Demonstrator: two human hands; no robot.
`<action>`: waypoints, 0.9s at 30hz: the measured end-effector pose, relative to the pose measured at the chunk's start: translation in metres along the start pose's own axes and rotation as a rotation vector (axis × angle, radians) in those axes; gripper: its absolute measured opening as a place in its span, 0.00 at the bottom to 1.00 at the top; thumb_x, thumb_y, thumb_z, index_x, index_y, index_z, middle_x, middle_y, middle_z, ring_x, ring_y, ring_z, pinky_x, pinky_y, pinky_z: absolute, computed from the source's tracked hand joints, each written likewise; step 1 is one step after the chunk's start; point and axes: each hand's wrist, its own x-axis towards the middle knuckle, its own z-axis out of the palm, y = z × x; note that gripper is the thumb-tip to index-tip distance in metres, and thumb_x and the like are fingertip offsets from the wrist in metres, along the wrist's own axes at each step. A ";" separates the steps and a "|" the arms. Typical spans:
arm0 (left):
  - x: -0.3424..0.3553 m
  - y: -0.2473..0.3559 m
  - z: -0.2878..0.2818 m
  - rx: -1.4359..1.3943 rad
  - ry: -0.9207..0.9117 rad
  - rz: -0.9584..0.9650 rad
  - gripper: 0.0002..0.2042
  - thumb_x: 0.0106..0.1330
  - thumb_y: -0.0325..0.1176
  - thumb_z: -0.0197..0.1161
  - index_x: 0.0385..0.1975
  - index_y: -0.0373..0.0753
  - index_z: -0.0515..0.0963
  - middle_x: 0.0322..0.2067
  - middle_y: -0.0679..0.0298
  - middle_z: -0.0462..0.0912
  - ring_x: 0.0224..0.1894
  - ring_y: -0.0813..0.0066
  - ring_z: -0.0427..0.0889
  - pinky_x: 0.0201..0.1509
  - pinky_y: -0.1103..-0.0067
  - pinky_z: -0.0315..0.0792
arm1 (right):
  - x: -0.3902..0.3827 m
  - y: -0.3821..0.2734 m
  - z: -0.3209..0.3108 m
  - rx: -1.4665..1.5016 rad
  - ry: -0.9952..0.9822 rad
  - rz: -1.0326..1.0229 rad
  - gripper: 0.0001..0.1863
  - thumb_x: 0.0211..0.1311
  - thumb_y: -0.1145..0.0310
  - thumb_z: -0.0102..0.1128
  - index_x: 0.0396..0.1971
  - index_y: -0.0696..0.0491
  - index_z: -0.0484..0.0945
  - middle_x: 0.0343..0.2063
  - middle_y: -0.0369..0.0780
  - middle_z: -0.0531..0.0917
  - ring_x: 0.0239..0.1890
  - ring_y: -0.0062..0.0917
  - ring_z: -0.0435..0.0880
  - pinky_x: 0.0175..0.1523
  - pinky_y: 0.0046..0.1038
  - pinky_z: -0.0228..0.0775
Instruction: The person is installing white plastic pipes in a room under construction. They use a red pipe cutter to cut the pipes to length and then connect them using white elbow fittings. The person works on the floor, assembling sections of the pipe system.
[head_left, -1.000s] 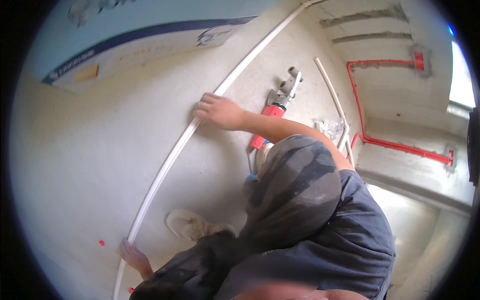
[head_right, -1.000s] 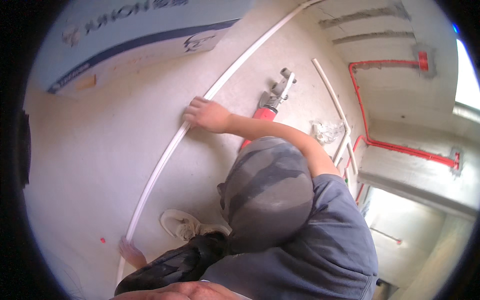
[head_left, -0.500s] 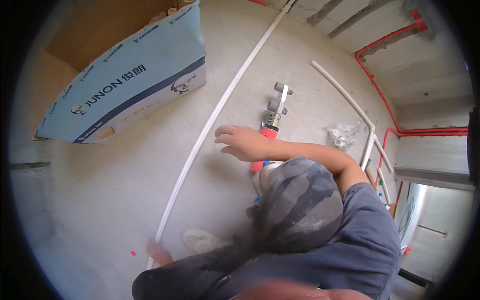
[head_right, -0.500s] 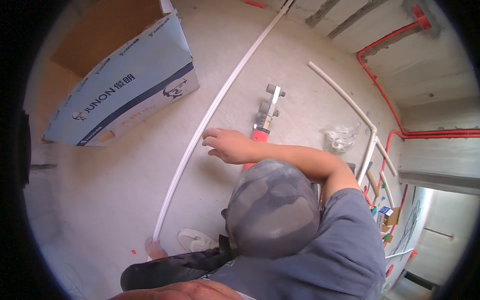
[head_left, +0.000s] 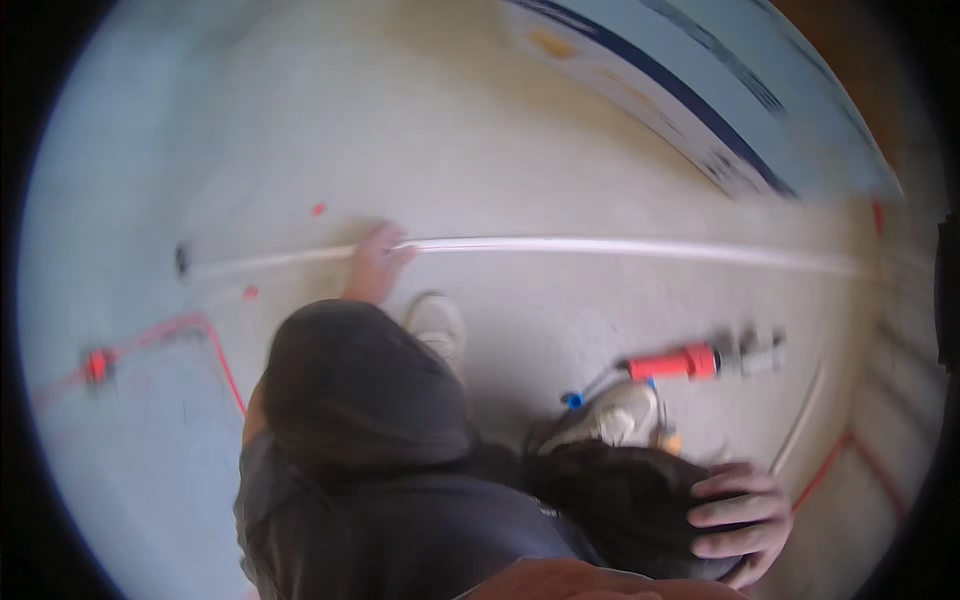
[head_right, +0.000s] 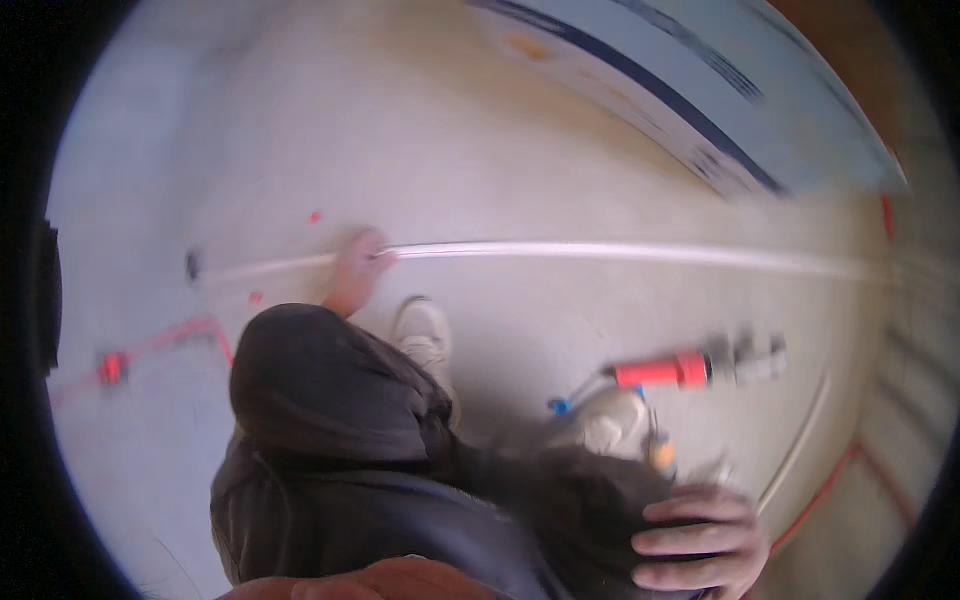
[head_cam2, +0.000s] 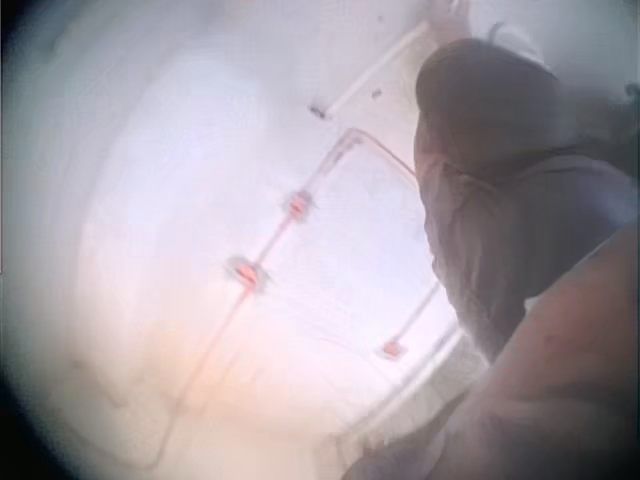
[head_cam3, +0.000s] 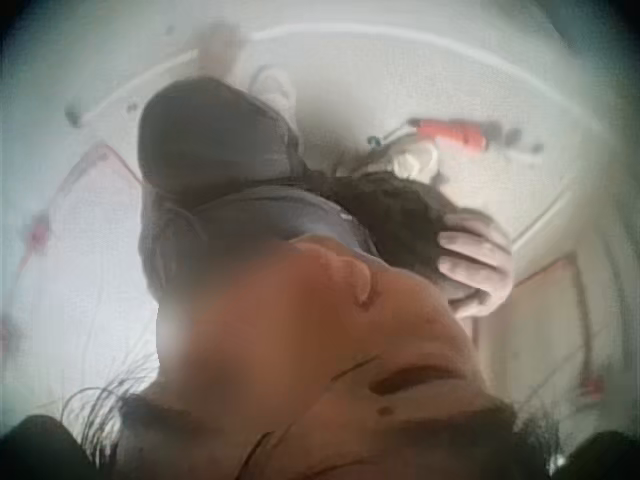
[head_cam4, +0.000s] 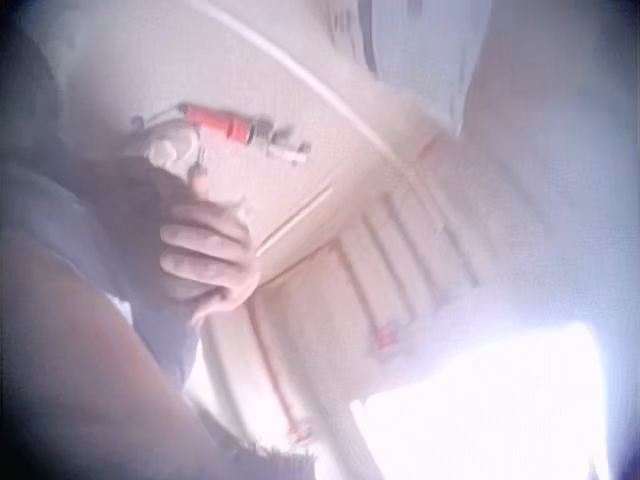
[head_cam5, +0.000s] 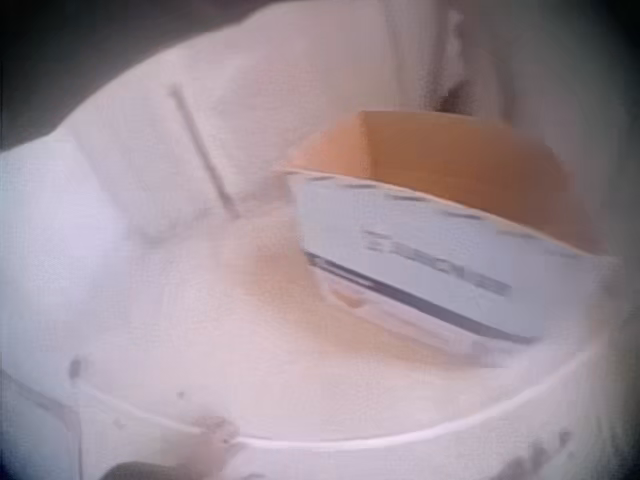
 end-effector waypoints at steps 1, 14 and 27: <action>0.008 0.023 -0.003 -0.017 -0.051 0.034 0.13 0.64 0.32 0.71 0.43 0.32 0.78 0.41 0.54 0.77 0.41 0.58 0.80 0.47 0.69 0.76 | 0.020 0.002 -0.003 0.068 0.001 0.053 0.31 0.55 0.46 0.70 0.47 0.60 0.85 0.43 0.53 0.86 0.47 0.52 0.85 0.53 0.51 0.76; -0.320 0.124 -0.198 0.108 -0.603 -0.680 0.18 0.62 0.38 0.70 0.47 0.34 0.81 0.47 0.49 0.82 0.53 0.48 0.80 0.56 0.62 0.75 | 0.030 -0.105 0.049 0.024 0.515 1.367 0.24 0.74 0.57 0.56 0.54 0.63 0.80 0.47 0.46 0.84 0.52 0.29 0.81 0.60 0.31 0.71; -0.663 0.328 -0.408 -0.085 -0.135 -1.043 0.09 0.59 0.38 0.68 0.30 0.38 0.85 0.31 0.54 0.84 0.39 0.53 0.84 0.43 0.61 0.78 | -0.045 -0.367 0.005 -0.406 -0.056 1.198 0.18 0.69 0.60 0.63 0.49 0.58 0.82 0.34 0.39 0.88 0.35 0.22 0.88 0.36 0.24 0.76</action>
